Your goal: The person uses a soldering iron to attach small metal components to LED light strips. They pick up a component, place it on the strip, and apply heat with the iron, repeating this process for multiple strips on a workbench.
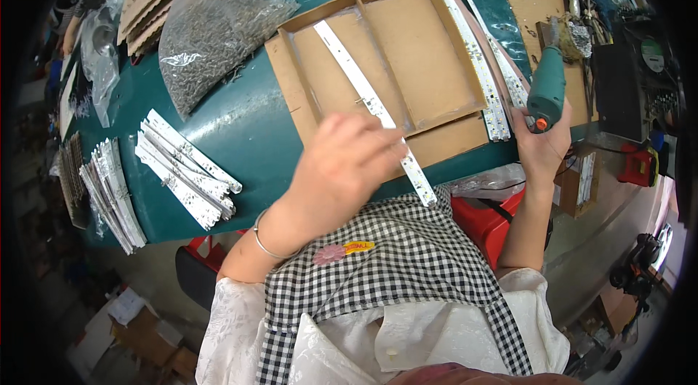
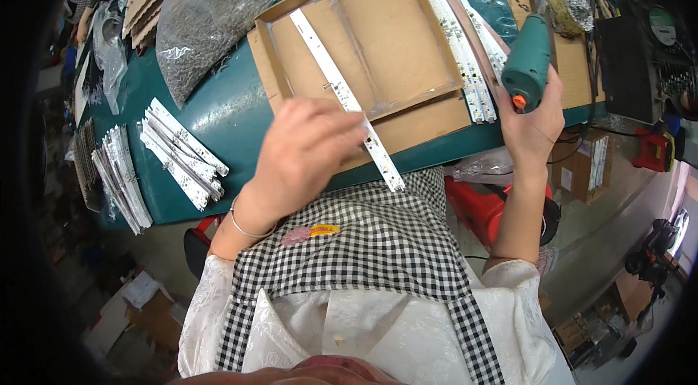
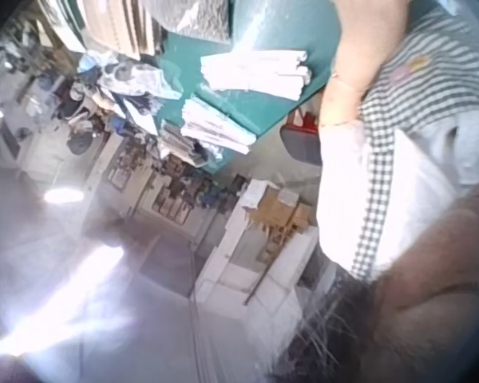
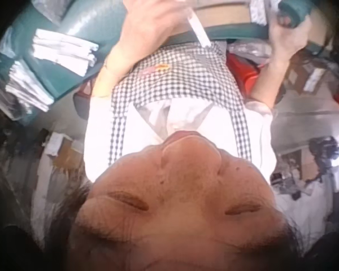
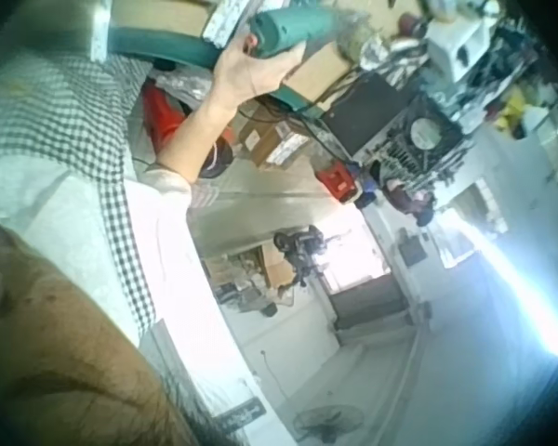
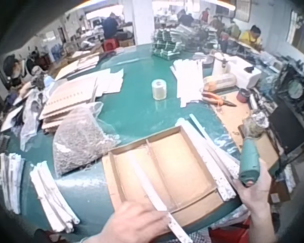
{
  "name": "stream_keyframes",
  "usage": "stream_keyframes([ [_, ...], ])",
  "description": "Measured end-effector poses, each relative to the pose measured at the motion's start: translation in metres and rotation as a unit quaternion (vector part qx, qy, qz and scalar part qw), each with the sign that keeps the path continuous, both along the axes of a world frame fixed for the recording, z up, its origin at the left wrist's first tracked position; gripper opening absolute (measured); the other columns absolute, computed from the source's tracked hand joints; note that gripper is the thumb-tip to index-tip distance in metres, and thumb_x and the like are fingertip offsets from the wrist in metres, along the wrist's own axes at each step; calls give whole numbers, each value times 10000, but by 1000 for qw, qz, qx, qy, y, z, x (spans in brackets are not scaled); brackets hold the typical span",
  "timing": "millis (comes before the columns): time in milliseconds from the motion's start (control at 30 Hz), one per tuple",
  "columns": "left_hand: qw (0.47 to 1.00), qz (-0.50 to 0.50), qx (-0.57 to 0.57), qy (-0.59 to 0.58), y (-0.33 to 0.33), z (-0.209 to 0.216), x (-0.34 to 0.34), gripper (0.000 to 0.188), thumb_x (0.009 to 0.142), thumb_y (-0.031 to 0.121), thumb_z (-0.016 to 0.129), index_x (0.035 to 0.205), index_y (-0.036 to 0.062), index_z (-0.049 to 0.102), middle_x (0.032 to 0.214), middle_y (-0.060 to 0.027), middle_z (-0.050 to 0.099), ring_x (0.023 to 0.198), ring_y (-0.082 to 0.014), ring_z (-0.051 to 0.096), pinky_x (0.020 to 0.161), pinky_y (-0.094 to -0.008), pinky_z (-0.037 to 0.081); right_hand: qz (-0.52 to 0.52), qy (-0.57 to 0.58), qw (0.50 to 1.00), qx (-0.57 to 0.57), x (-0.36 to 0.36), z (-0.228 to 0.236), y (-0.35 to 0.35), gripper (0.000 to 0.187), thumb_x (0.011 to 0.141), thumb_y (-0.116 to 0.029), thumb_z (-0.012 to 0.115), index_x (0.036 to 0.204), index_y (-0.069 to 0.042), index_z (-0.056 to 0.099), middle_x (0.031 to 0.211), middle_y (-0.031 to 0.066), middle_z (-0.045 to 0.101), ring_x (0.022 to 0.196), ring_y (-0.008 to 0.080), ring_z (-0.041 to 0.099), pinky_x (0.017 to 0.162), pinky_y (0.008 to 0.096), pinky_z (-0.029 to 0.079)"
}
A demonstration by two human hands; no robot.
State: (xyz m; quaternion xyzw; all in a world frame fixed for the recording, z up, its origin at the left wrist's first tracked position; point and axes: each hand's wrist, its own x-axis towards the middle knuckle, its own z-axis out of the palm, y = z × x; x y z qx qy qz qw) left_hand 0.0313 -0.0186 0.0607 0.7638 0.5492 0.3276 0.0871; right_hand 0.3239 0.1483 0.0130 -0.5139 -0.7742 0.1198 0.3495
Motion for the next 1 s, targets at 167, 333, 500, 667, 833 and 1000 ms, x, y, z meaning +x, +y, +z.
stream_keyframes([
  [167, 989, -101, -79, 68, 9, 3, 17, 342, 813, 155, 622, 1120, 54, 732, 1168, -21, 696, 1049, -230, 573, 890, -354, 458, 8, -5, 999, 39, -3, 3, 4, 492, 811, -7, 768, 1257, -1, 559, 959, 68, 685, 837, 111, 649, 763, 268, 525],
  [333, 983, -141, -57, 105, 14, -1, 19, 335, 787, 164, 639, 1081, 37, 737, 1069, -24, 680, 972, -210, 564, 840, -341, 458, -16, 115, 993, -20, 5, -5, 5, 381, 798, 20, 786, 1130, -4, 601, 980, 71, 700, 845, 116, 651, 773, 277, 524],
  [500, 980, -122, -23, 158, -10, 31, 15, 342, 740, 184, 659, 1029, 15, 731, 994, -37, 643, 928, -206, 537, 818, -358, 465, -35, 278, 958, -51, 4, 5, -20, 516, 813, 73, 794, 1279, 43, 576, 959, 29, 673, 838, 84, 606, 811, 234, 507],
  [667, 984, -31, -61, 166, -58, 68, -17, 367, 713, 201, 667, 1007, -13, 721, 1020, -56, 649, 918, -217, 533, 817, -376, 465, 85, 340, 936, -43, 8, 31, -45, 712, 774, 215, 692, 1409, 32, 428, 1009, 72, 491, 782, 176, 570, 672, 258, 511],
  [833, 962, 134, -98, 219, -110, 87, -61, 290, 739, 117, 670, 1008, 33, 740, 1040, -55, 686, 855, -195, 581, 802, -353, 475, 279, 361, 886, -87, -6, 45, -62, 803, 736, 206, 695, 1442, 20, 360, 962, 101, 446, 739, 189, 582, 604, 262, 490],
  [1000, 927, 251, -138, 241, -155, 66, -102, 237, 758, 66, 653, 964, 45, 770, 980, -40, 729, 852, -202, 607, 800, -340, 480, 288, 284, 906, -128, -31, 33, -83, 769, 780, 186, 678, 1453, 16, 346, 958, 105, 484, 708, 181, 592, 618, 249, 484],
])
